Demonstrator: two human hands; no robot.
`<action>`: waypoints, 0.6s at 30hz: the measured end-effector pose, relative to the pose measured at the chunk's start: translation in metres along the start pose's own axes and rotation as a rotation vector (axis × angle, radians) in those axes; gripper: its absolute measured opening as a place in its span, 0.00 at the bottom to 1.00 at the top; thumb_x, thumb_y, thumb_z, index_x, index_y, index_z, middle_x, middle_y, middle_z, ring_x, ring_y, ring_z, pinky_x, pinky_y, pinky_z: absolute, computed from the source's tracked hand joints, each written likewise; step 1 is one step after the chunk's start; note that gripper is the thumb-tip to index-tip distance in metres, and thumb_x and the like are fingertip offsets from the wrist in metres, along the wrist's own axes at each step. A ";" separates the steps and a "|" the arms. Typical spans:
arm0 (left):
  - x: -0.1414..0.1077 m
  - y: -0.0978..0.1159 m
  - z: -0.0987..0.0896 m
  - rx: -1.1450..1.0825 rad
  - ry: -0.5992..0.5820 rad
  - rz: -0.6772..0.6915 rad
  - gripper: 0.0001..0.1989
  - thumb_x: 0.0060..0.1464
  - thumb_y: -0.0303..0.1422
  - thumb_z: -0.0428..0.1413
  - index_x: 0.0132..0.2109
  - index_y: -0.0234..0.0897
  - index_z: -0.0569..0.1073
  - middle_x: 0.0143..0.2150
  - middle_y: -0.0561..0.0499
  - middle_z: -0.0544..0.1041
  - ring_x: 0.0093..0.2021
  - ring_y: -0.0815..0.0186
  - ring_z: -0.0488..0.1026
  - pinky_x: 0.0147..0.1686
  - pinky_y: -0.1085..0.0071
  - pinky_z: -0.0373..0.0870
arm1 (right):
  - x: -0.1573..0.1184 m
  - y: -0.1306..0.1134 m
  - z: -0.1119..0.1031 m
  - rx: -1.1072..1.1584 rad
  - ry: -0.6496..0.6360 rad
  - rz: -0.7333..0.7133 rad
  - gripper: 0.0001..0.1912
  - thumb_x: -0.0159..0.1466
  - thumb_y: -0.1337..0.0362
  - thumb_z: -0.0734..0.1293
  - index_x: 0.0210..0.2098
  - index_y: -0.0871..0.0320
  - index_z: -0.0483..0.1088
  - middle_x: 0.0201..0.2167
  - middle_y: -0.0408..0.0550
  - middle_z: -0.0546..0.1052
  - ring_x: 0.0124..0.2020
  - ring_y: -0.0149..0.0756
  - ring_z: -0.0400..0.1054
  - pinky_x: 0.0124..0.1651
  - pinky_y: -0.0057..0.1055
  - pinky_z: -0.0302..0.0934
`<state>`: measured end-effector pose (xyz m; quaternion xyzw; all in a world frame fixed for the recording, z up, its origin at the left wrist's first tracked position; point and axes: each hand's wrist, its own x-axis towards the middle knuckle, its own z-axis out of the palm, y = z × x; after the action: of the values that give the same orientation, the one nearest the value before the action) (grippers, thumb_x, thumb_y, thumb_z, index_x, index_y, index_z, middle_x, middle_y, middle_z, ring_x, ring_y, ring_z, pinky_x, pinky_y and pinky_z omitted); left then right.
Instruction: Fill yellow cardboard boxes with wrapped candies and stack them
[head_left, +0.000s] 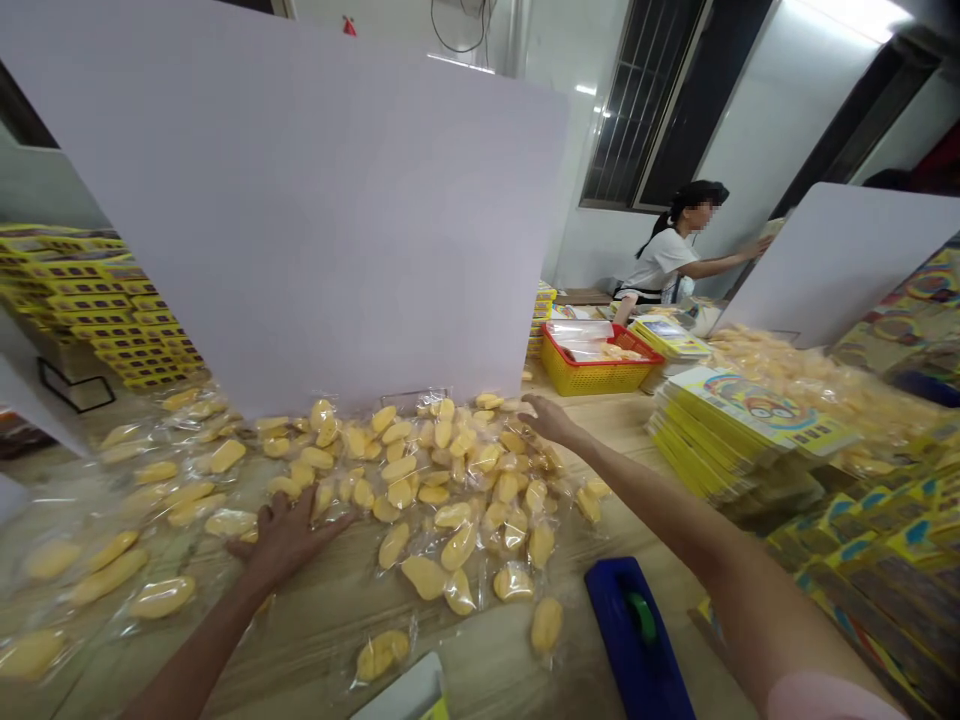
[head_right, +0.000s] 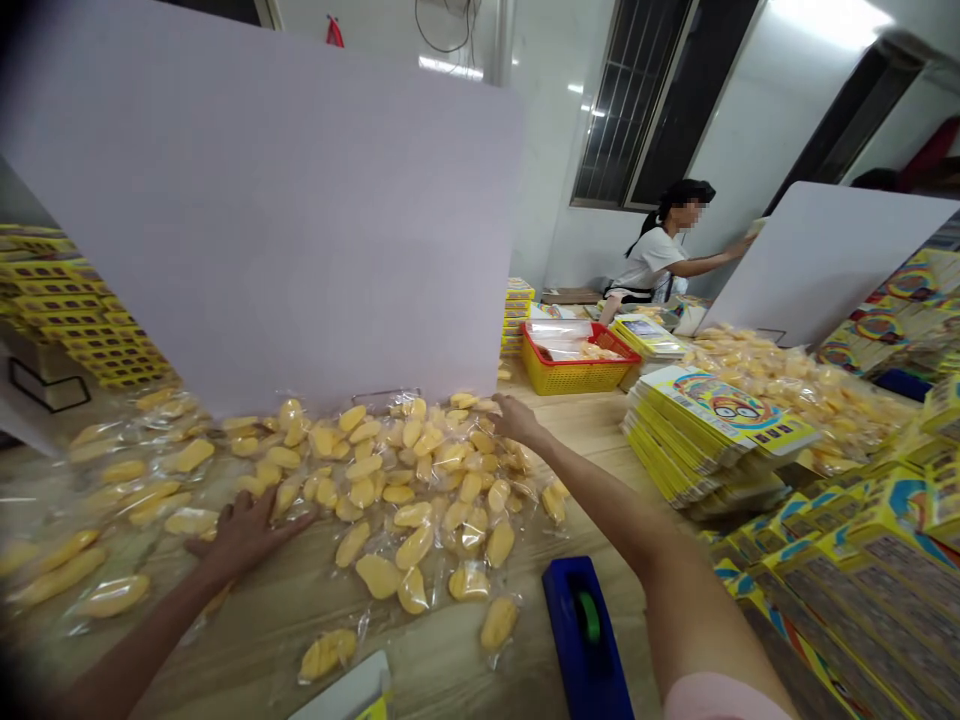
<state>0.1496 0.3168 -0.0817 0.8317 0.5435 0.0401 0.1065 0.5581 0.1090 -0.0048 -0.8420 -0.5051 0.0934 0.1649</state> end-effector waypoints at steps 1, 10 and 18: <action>0.000 0.000 0.000 0.002 0.001 0.000 0.48 0.41 0.66 0.44 0.62 0.40 0.60 0.60 0.32 0.58 0.60 0.33 0.53 0.51 0.27 0.42 | -0.006 0.003 -0.005 -0.015 0.018 0.023 0.18 0.64 0.63 0.60 0.52 0.62 0.70 0.49 0.55 0.75 0.49 0.43 0.67 0.49 0.31 0.59; -0.002 0.003 -0.004 -0.006 -0.024 -0.020 0.47 0.41 0.64 0.46 0.62 0.39 0.60 0.61 0.30 0.57 0.61 0.31 0.51 0.50 0.26 0.42 | -0.060 0.008 0.012 0.013 -0.215 0.063 0.03 0.46 0.69 0.71 0.18 0.62 0.73 0.14 0.41 0.69 0.21 0.29 0.63 0.23 0.22 0.51; 0.008 -0.010 0.003 -0.010 -0.037 0.010 0.48 0.41 0.64 0.47 0.64 0.40 0.56 0.61 0.30 0.57 0.61 0.32 0.51 0.52 0.29 0.45 | -0.005 0.019 -0.069 0.095 0.005 0.159 0.16 0.59 0.63 0.65 0.43 0.67 0.73 0.29 0.51 0.76 0.26 0.31 0.68 0.27 0.24 0.60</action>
<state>0.1449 0.3275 -0.0870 0.8345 0.5369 0.0280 0.1204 0.5933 0.0836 0.0521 -0.8709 -0.4313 0.1281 0.1979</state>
